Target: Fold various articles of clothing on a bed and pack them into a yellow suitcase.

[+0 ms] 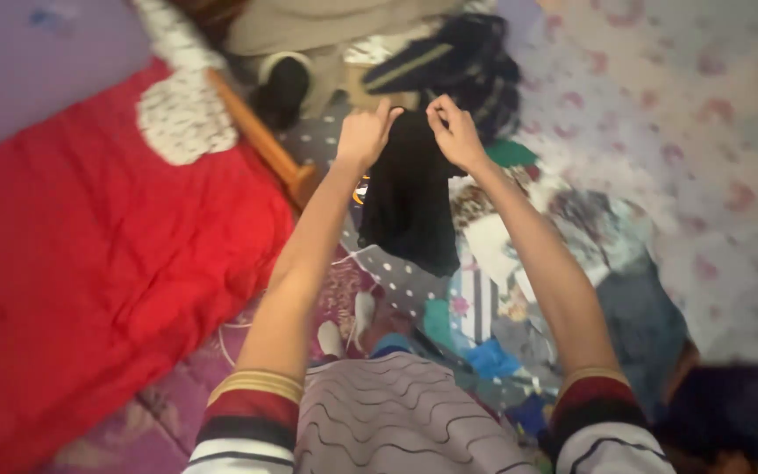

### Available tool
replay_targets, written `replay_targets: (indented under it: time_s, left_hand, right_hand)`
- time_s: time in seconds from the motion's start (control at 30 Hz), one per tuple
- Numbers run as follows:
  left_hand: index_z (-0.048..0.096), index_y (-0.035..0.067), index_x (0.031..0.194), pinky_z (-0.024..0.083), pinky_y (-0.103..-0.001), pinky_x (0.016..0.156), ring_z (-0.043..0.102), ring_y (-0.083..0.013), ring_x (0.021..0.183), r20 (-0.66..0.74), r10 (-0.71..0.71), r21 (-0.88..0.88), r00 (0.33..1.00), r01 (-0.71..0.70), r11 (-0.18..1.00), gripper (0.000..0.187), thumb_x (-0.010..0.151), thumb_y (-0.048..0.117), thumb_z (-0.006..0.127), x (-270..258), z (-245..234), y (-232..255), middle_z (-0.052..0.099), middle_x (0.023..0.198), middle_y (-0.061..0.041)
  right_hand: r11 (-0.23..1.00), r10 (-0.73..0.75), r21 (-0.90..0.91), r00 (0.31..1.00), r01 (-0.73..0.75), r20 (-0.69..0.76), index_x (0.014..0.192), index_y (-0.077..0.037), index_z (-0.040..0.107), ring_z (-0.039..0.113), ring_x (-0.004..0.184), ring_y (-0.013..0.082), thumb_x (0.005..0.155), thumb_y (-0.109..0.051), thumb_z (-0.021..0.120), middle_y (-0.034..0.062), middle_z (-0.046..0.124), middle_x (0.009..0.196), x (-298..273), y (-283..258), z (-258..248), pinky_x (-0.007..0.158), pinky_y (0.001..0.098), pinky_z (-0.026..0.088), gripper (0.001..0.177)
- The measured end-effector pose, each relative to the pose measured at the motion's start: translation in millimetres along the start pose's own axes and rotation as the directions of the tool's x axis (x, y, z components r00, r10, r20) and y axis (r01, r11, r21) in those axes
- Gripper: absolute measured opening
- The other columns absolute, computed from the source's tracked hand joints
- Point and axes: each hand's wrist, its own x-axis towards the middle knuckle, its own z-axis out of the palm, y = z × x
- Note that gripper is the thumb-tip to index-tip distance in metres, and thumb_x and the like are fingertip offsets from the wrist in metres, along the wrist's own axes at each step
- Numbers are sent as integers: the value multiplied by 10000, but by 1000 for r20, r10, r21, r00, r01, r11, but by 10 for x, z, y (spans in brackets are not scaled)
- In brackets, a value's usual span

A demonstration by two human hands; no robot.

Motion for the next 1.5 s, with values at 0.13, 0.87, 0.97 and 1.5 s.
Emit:
replay_targets:
  time_s: [0.13, 0.87, 0.97, 1.5]
  left_hand:
    - [581, 94, 993, 535, -508, 617, 672, -399, 634, -59, -52, 165, 997, 61, 984, 367, 1090, 438, 496, -207, -784, -787, 674, 665, -171]
    - [573, 101, 924, 526, -469, 595, 670, -345, 602, -315, -527, 431, 789, 614, 661, 357, 1089, 414, 525, -2936, -3188, -2807, 661, 633, -133]
    - [571, 102, 918, 525, -461, 606, 675, -341, 616, -318, -523, 449, 791, 611, 652, 360, 1088, 416, 524, -3223, -3294, -3085, 667, 648, -125]
    - [615, 67, 1011, 542, -473, 692, 697, -357, 774, -149, -625, 394, 766, 626, 673, 544, 814, 545, 783, -3822, -3888, -3848, 716, 841, -158]
  right_hand:
    - [949, -299, 155, 939, 274, 170, 1114, -19, 575, 715, 859, 318, 1118, -299, 565, 190, 704, 892, 508, -482, 717, 733, 401, 521, 280]
    - [641, -699, 386, 297, 663, 650, 1145, -69, 687, 704, 936, 394, 782, -334, 873, 190, 738, 989, 729, -3503, 3737, 801, 460, 548, 487]
    - [661, -696, 351, 367, 663, 618, 1056, -67, 718, 700, 898, 383, 781, -249, 875, 178, 729, 927, 609, -3672, 4129, 768, 459, 548, 366]
    - [701, -687, 415, 395, 580, 610, 982, -37, 692, 699, 832, 300, 756, -148, 908, 144, 701, 891, 739, -4274, 5081, 724, 398, 544, 332]
